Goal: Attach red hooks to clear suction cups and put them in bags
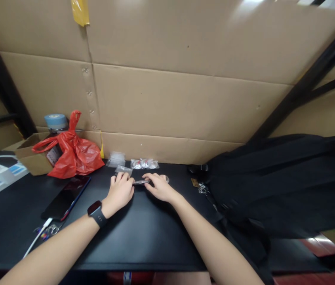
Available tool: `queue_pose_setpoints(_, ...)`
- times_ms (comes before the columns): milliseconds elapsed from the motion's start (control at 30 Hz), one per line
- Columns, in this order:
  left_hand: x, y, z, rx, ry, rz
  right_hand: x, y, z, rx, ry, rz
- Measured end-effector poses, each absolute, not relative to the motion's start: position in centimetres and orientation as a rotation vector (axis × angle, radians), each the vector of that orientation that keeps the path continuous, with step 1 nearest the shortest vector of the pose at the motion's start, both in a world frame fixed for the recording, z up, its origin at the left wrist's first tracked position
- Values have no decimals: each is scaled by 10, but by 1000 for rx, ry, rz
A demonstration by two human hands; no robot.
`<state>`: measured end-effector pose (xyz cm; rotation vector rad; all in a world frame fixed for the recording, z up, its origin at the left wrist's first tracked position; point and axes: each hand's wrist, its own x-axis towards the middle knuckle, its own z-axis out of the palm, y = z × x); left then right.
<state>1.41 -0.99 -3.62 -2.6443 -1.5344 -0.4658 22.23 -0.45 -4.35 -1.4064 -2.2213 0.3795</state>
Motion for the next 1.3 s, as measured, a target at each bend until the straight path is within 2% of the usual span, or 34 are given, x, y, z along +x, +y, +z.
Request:
queue_pose_setpoints(367,11,1,-43,-2759,-1672,-656,224,-11,-36,-1220,-2026,604)
queue_pose_setpoints(500,13,1,-38,-2786,-1696,-812,225,-10,-31,-1181,-1827,686)
queue_pose_setpoints(667,15,-1,-31,-2739,-1735,-1001,227,-12,-27,-1070,-1863,755)
queue_pose_setpoints(833,16,-4,-29,-2785,-1714,-989,232,-6,-30,-1149,-1741,709)
queue_pose_setpoints(1067,17,-8,-30,-2913,-1598,-971,250,8,-34,-1113,-1553,843)
queue_pose_setpoints(1300,15,-7,-34,-2928,-1554,-939,305,28,-44,-1294,-1322,575)
